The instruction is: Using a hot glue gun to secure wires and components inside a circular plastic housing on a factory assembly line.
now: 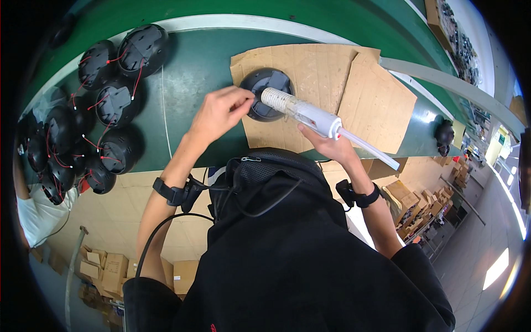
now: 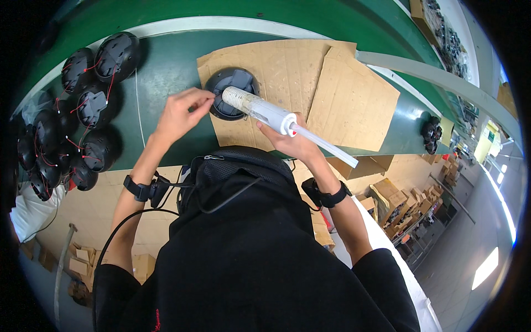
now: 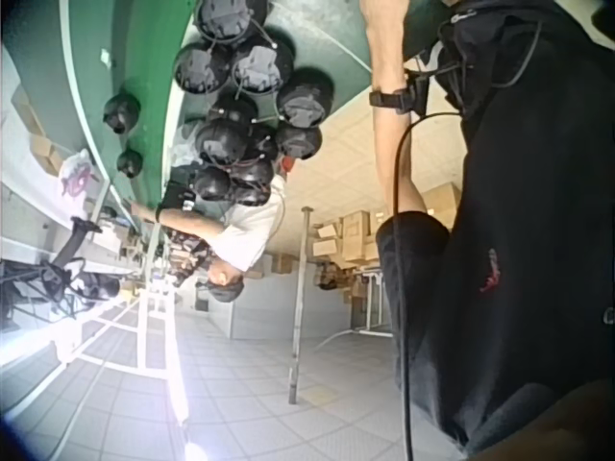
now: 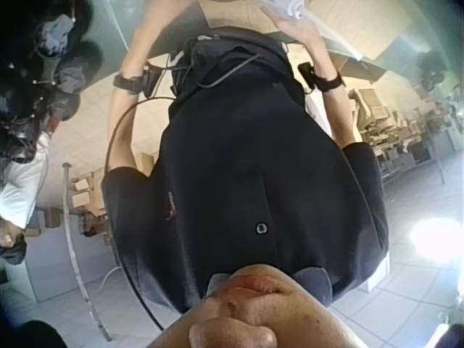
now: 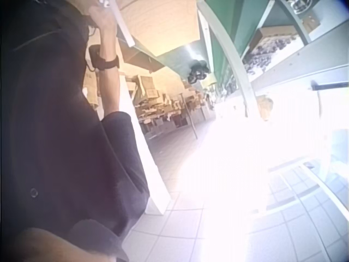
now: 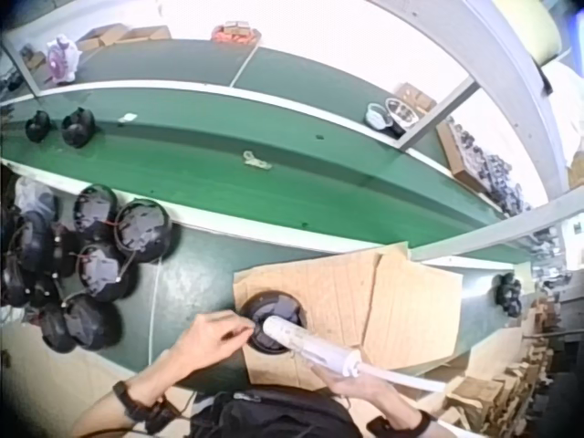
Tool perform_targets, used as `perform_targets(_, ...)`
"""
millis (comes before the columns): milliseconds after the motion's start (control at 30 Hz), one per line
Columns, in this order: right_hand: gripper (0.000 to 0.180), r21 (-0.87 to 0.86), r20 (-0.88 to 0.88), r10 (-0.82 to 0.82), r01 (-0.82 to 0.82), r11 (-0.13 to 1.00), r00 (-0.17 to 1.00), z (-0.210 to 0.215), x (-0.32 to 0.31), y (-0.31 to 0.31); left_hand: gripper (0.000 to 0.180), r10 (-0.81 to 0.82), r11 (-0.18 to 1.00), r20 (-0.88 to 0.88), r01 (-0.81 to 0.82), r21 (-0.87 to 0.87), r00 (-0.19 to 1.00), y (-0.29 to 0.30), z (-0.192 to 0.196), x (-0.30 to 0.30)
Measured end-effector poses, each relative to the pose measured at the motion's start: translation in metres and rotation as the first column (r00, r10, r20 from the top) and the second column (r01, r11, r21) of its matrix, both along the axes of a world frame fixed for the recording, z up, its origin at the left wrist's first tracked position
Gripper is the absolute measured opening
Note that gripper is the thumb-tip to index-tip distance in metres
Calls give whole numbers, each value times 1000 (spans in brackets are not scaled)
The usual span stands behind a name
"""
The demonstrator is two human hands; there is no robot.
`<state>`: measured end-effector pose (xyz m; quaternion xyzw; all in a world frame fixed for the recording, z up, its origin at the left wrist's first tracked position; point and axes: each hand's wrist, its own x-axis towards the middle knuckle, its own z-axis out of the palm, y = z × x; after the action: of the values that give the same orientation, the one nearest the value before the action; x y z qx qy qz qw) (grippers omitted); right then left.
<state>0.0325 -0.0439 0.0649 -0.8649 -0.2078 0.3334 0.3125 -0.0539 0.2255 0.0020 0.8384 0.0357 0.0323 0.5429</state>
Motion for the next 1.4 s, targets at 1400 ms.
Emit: perform_targets(1400, 33, 65, -226, -178, 198, 978, 958, 26, 4, -14, 9, 152, 982, -10, -150, 115, 988, -18, 32, -21)
